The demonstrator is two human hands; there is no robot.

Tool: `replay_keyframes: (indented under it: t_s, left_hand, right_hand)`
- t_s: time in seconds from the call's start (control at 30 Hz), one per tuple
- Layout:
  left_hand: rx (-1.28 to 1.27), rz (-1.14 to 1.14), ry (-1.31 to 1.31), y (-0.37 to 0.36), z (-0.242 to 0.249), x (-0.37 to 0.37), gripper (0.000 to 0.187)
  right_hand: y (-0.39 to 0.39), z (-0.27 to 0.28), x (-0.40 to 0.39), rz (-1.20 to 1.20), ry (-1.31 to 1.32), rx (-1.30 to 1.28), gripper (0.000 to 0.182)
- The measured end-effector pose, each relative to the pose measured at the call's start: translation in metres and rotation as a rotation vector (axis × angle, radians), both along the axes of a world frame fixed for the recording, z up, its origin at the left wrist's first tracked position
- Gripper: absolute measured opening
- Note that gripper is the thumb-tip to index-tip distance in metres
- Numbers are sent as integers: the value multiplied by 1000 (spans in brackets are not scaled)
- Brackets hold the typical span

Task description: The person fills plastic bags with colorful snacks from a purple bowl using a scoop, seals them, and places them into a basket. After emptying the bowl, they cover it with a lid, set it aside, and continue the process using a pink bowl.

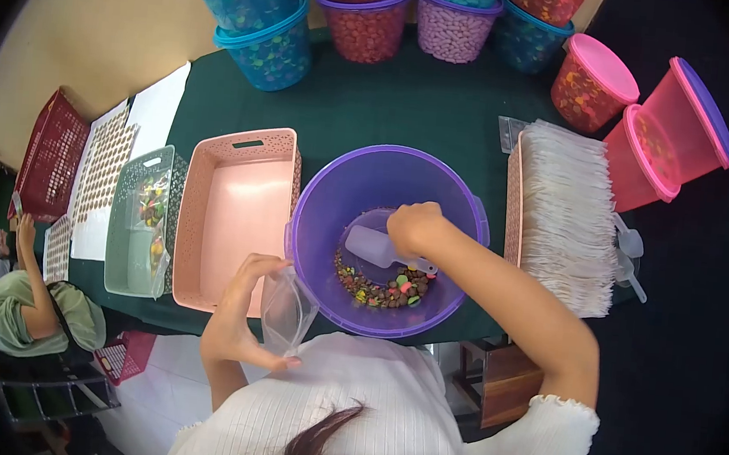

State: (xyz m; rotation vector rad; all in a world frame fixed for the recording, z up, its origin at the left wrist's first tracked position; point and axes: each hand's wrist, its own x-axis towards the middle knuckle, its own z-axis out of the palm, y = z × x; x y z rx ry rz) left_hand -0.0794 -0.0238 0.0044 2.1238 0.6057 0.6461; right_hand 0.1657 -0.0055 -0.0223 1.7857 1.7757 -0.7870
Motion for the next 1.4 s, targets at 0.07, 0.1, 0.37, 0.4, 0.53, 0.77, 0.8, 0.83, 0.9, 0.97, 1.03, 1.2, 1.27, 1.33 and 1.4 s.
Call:
replay_keyframes:
  t_s: [0.07, 0.1, 0.37, 0.4, 0.53, 0.77, 0.8, 0.83, 0.9, 0.97, 1.03, 1.2, 1.27, 1.33, 1.4]
  left_hand:
    - [-132, -41, -52, 0, -4, -7, 86]
    - [-133, -50, -47, -1, -6, -9, 86]
    - [-207, -157, -142, -2, -15, -11, 91]
    - [-210, -153, -143, -2, -16, -9, 91]
    - [-227, -171, -169, 1, -23, -5, 94]
    - [-594, -70, -462, 15, -43, 16, 104]
    - [-669, -71, -498, 20, -42, 20, 104]
    - [-714, -45, -505, 23, -39, 24, 104]
    - [-706, -46, -493, 32, -38, 29, 104]
    - [-676, -22, -461, 37, -35, 32, 104]
    - [-683, -23, -473, 41, -36, 31, 103]
    - [-728, 52, -491, 45, -45, 21, 102]
    - [-723, 50, -474, 47, -50, 13, 101]
    - [-792, 48, -543, 45, -55, 8, 101]
    - [-777, 54, -536, 49, -51, 9, 100]
  right_hand:
    - [2, -17, -4, 297, -198, -172, 36]
    - [4, -27, -5, 329, -177, -225, 36]
    - [12, -65, -30, 394, -245, -538, 32]
    - [10, -58, -32, 345, -317, -510, 30]
    - [15, -54, -26, 412, -205, -415, 29]
    - [10, -30, -12, 187, 82, 64, 28]
    - [6, -25, -13, 146, 85, 98, 31]
    - [3, -19, -14, 144, 86, 99, 31]
    - [-4, -6, -16, 7, 147, 175, 41]
    - [-8, -6, -10, -57, 148, 237, 42]
    - [-15, -3, -5, -116, 152, 291, 43]
    - [-37, 9, 3, 28, 198, 315, 32]
    - [-44, -3, 7, 97, 229, 384, 27]
    - [-44, -9, 8, 169, 259, 452, 22]
    - [-35, -8, 5, 226, 295, 428, 12]
